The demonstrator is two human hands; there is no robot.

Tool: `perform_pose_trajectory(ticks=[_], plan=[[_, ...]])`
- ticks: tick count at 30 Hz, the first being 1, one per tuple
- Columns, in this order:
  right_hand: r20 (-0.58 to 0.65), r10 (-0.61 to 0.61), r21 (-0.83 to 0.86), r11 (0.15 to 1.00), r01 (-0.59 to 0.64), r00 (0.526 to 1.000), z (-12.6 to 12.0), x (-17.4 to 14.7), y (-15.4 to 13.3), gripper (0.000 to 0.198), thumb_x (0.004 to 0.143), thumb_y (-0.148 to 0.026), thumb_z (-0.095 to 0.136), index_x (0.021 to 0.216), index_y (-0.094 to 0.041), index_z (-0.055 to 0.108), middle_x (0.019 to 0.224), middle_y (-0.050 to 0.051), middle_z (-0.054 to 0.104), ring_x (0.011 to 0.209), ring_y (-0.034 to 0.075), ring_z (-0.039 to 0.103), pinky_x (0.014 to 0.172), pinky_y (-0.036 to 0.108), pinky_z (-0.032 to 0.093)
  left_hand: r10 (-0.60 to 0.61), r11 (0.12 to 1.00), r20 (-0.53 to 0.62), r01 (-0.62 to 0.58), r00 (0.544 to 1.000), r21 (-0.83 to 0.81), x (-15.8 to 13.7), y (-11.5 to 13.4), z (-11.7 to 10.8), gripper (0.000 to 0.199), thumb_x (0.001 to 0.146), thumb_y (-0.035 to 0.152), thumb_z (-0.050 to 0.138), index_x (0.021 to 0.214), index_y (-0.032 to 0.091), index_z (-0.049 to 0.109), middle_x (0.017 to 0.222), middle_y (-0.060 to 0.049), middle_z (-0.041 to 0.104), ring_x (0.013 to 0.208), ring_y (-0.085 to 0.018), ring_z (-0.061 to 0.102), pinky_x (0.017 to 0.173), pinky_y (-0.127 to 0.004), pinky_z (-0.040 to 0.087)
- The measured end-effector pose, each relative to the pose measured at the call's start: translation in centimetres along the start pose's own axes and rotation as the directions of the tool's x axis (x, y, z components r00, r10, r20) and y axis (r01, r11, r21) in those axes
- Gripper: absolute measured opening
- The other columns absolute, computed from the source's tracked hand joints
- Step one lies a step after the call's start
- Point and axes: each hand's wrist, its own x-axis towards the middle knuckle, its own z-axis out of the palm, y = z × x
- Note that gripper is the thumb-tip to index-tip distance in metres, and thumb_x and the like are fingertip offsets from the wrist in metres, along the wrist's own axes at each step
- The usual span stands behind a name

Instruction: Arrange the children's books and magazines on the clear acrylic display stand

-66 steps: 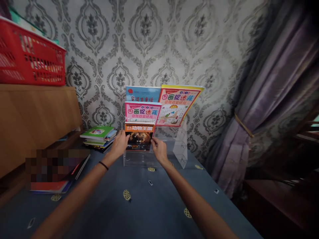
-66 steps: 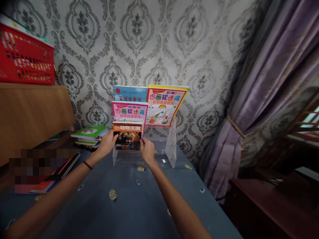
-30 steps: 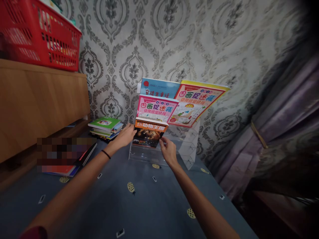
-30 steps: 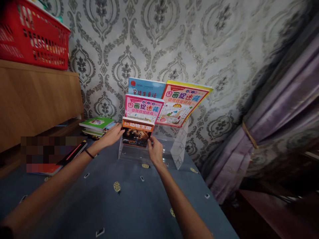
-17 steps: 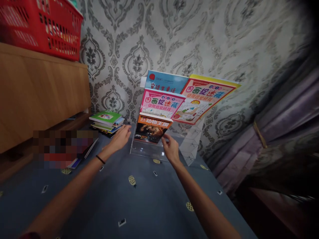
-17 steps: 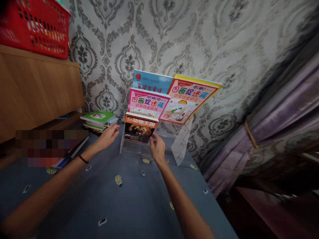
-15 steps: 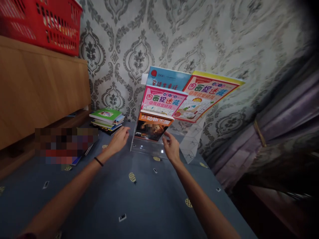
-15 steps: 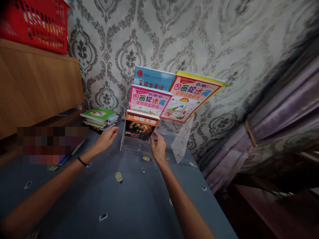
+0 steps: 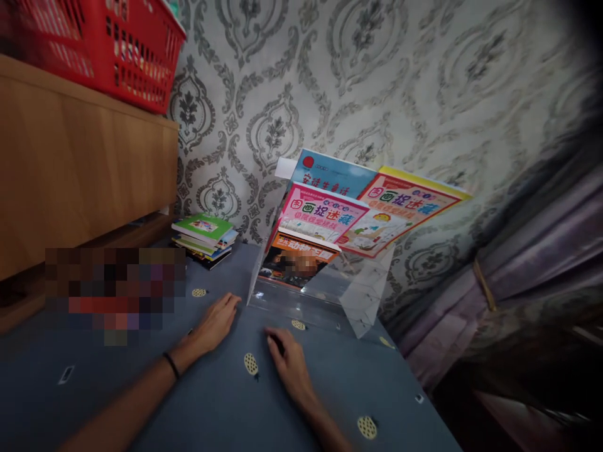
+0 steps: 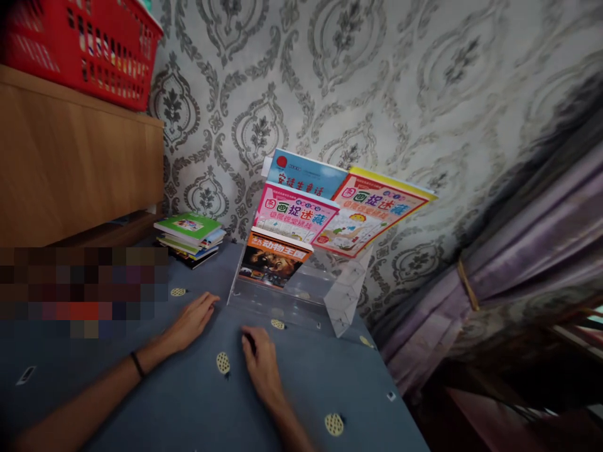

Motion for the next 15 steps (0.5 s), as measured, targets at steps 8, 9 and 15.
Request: perform_pose_trajectory(ticks=[8, 9, 15], plan=[[0.055, 0.002, 0.038, 0.999, -0.004, 0.998, -0.87, 0.78, -0.09, 0.042, 0.096, -0.056, 0.055, 0.100, -0.022, 0.078, 0.095, 0.011, 0.078, 0.089, 0.027, 0.074, 0.080, 0.037, 0.060, -0.019, 0.995, 0.147, 0.003, 0.989, 0.102, 0.10, 0.45, -0.09, 0.034, 0.095, 0.007, 0.035, 0.116, 0.021, 0.058, 0.111, -0.007, 0.063, 0.106, -0.021, 0.060, 0.098, -0.037, 0.050], [0.060, 0.000, 0.039, 0.999, -0.002, 0.998, -0.86, 0.80, 0.00, 0.043, 0.096, -0.058, 0.055, 0.100, -0.022, 0.078, 0.094, 0.011, 0.078, 0.089, 0.027, 0.074, 0.080, 0.037, 0.060, -0.017, 0.995, 0.147, 0.002, 0.989, 0.104, 0.11, 0.39, 0.01, 0.034, 0.095, 0.006, 0.036, 0.116, 0.021, 0.058, 0.111, -0.007, 0.062, 0.106, -0.021, 0.060, 0.099, -0.037, 0.050], [0.073, -0.003, 0.040, 0.999, 0.000, 0.997, -0.67, 0.64, 0.24, 0.046, 0.096, -0.061, 0.052, 0.101, -0.023, 0.078, 0.095, 0.011, 0.078, 0.091, 0.026, 0.074, 0.081, 0.036, 0.060, -0.032, 0.992, 0.171, 0.010, 0.985, 0.129, 0.16, 0.50, -0.03, 0.033, 0.096, 0.006, 0.036, 0.116, 0.021, 0.057, 0.112, -0.007, 0.061, 0.107, -0.021, 0.060, 0.098, -0.037, 0.049]])
